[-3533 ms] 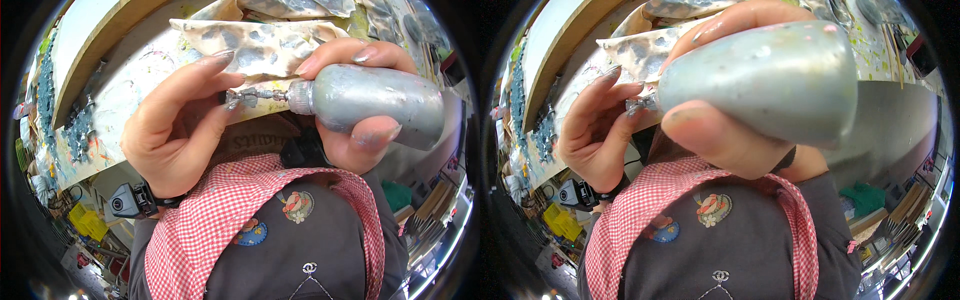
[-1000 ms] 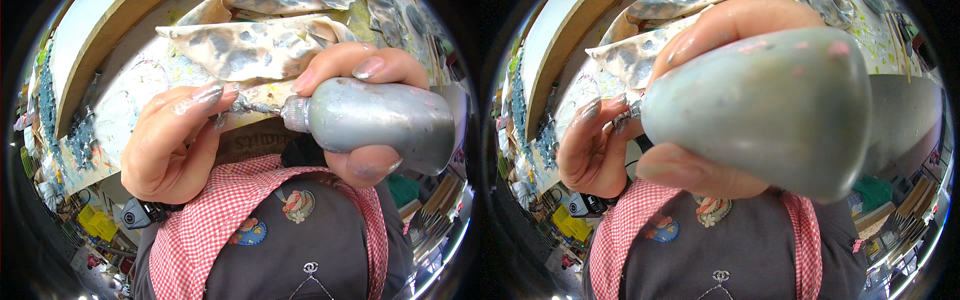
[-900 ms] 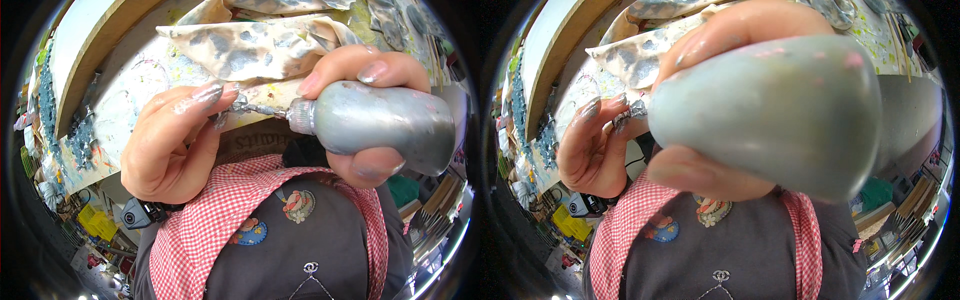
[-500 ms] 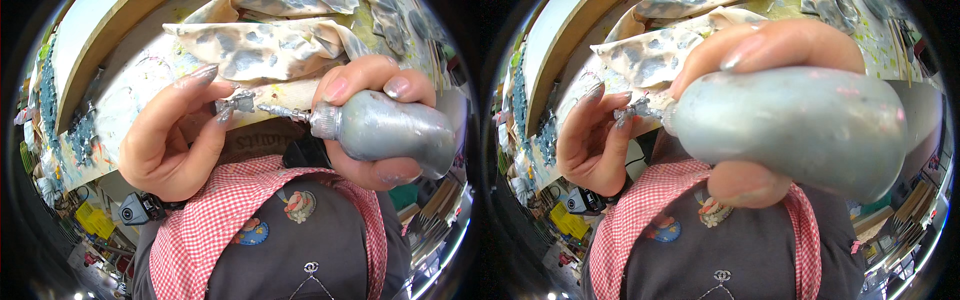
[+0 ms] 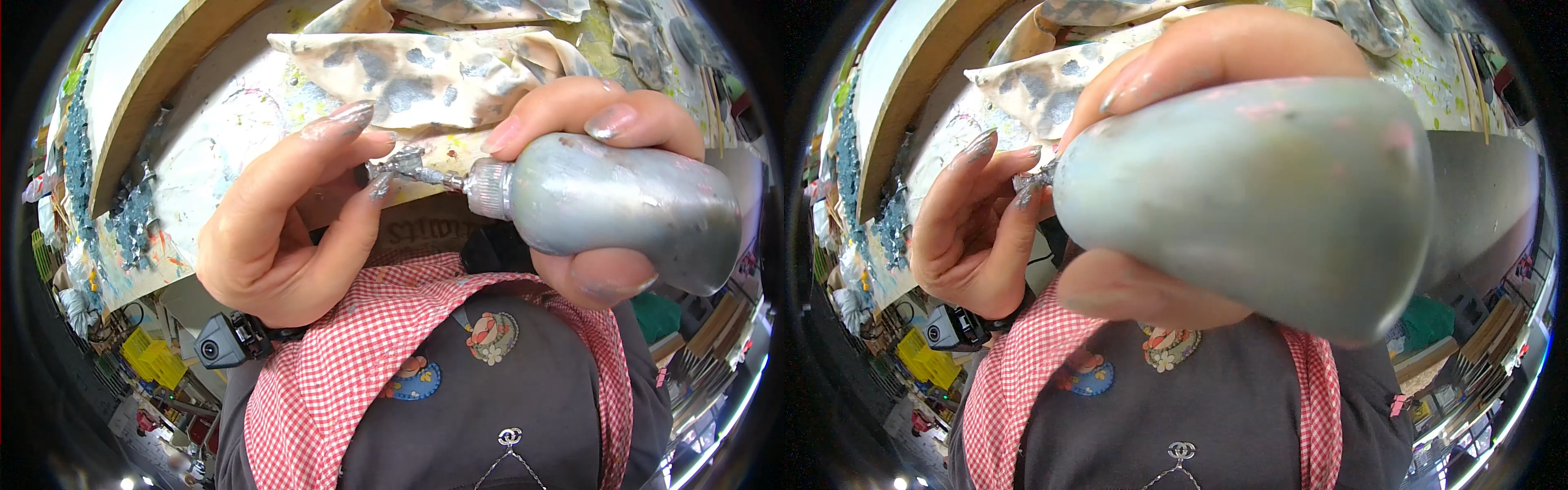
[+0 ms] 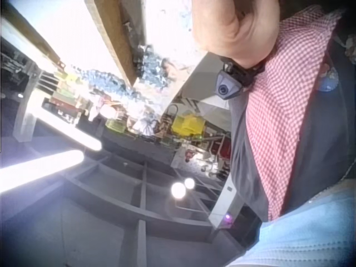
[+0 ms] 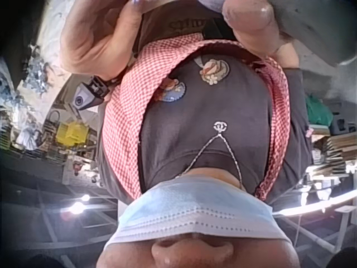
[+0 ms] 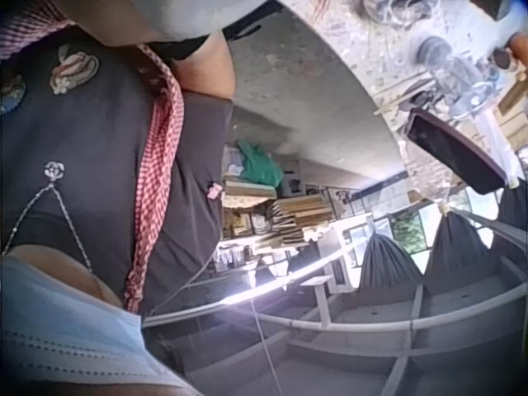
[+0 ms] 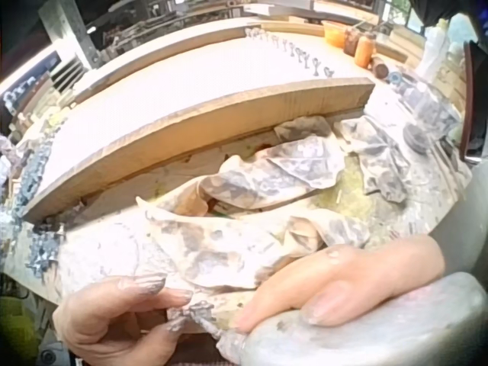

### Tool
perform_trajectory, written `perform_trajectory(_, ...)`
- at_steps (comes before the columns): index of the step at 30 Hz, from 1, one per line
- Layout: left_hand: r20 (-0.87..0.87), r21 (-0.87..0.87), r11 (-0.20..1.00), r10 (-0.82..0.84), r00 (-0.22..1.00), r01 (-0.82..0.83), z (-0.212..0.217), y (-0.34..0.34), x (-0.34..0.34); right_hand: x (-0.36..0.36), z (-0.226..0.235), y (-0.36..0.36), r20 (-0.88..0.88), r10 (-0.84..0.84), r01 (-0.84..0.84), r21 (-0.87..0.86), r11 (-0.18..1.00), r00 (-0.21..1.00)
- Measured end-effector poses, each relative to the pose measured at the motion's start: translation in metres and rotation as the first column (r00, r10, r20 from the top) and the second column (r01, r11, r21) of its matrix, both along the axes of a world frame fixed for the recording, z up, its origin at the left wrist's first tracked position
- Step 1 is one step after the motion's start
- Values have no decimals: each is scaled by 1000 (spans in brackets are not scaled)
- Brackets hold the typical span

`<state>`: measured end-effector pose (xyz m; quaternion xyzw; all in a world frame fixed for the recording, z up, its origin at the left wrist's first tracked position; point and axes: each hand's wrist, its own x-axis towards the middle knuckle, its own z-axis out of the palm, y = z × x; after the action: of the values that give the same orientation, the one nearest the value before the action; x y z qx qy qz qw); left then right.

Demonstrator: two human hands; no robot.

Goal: The recorder applies a liquid adhesive or sealant from a squeeze bottle to small plastic or rubber components.

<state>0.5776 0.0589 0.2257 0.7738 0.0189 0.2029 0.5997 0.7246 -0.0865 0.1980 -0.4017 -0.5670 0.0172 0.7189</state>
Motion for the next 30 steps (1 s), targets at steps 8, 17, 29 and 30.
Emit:
perform_trajectory(8, 8, 6, 998, 70, 998, -70, -2, -3, -2, -1, -4, -3, -22, -63, 63, 17, 998, 998)
perform_trajectory(17, 36, 81, 997, -18, 999, 15, -4, 5, -5, 2, -3, -4, -5, -109, 109, 21, 994, 994)
perform_trajectory(29, 147, 164, 986, -48, 988, 23, -8, 6, -3, 3, -3, 3, -4, -59, 59, 52, 997, 998)
perform_trajectory(30, 147, 164, 986, -48, 988, 24, -8, 5, -4, 3, -4, 3, -12, -72, 73, 60, 996, 997)
